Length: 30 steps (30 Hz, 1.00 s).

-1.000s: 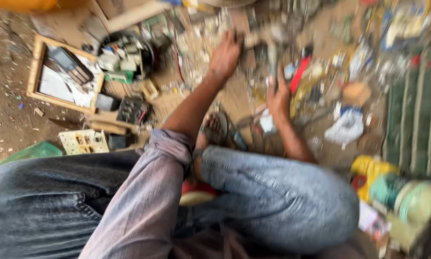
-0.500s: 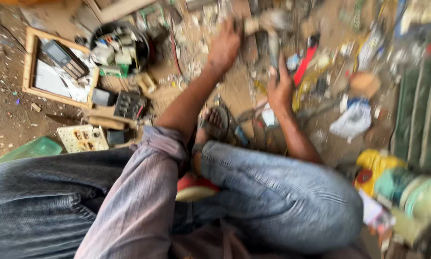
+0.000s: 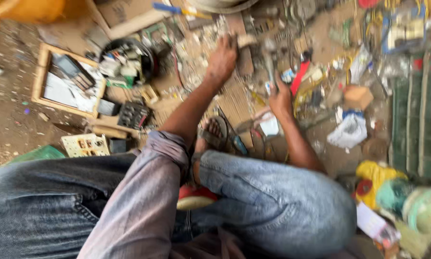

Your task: The person sits on the ground and repeatedly hammers a small metal object placed on a wooden block. They use a hammer in their right hand to strike the object while holding it steady with their left hand. The person occasionally pauses to inspect the metal piece before resuming the hammering.

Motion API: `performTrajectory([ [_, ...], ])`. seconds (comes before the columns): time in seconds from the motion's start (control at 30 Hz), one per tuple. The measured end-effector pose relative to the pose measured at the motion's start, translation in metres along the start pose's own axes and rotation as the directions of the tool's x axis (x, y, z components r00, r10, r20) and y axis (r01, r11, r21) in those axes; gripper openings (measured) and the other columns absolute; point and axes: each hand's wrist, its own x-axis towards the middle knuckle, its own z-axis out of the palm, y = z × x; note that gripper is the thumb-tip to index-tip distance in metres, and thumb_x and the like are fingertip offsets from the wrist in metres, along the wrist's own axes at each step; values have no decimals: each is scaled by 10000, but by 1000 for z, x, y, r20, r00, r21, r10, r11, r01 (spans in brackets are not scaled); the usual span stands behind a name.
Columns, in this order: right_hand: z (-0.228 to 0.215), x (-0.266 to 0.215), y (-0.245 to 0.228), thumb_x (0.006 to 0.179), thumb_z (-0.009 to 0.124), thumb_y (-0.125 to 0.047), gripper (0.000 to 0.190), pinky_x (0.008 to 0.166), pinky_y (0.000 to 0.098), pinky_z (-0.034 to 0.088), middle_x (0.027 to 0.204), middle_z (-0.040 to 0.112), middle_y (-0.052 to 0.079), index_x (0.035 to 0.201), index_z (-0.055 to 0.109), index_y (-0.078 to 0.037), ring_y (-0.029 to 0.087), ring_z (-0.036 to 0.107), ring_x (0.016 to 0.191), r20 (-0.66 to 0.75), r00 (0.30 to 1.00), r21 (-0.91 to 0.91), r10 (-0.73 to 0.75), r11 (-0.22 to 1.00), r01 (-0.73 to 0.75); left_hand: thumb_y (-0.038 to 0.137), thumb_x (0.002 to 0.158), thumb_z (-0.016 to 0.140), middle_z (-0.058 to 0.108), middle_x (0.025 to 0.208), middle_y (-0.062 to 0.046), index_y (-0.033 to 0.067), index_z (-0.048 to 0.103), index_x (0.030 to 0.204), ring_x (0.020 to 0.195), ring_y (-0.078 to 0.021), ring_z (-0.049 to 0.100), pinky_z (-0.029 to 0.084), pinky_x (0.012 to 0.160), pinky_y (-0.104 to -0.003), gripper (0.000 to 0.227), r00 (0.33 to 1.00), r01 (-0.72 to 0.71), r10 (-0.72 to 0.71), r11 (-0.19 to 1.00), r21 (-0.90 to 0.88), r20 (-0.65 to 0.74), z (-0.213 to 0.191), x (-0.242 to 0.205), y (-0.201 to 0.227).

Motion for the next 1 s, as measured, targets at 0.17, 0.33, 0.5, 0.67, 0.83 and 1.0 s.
performTrajectory([
  [0.17,-12,-40,19,1120,547,-124,443,989,430,510,1279,647,318,1523,457,36,414,656,1164,-125,992,78,-10,997,20,-16,925,556,364,1512,-299,-39,219,1554,1340,-440,454,637,828,-376,715,986,38,-48,997,61,160,5,-5,0],
  [0.33,-2,-22,4,1191,497,-121,412,1063,440,514,1383,610,343,1553,384,41,421,641,1297,-272,907,7,-320,942,334,-33,954,513,304,1553,-292,-11,148,1593,1341,-433,439,653,723,-385,736,962,43,-54,998,46,269,23,7,-10],
  [0.5,-14,6,3,1115,566,-143,456,737,358,511,966,666,179,1546,476,-24,193,596,822,-6,999,96,-50,994,51,43,929,566,377,1517,-313,-65,175,1597,1317,-441,494,622,899,-375,781,996,-63,68,994,95,-57,8,10,-3],
  [0.67,-5,-37,5,1107,530,-156,523,666,321,484,870,624,177,1605,410,-51,155,518,728,-66,991,240,117,966,-98,-61,944,531,380,1499,-293,-43,197,1579,1280,-393,501,637,672,-292,718,986,-7,-13,993,121,164,3,3,-3],
  [0.83,-4,3,2,1154,570,-140,470,863,362,565,1201,711,252,1590,419,-48,183,706,1031,-137,975,81,-173,979,185,-50,884,589,438,1374,-256,-37,247,1560,1253,-372,505,637,735,-300,757,987,-32,17,995,93,159,-16,17,-3],
  [1.0,-2,-29,19,1103,526,-164,489,850,442,555,1232,659,302,1565,442,-25,378,683,1050,-48,998,106,49,993,-44,-58,833,611,443,1326,-257,-44,270,1559,1196,-377,494,625,765,-311,803,988,-9,-3,997,79,156,-23,7,3],
])
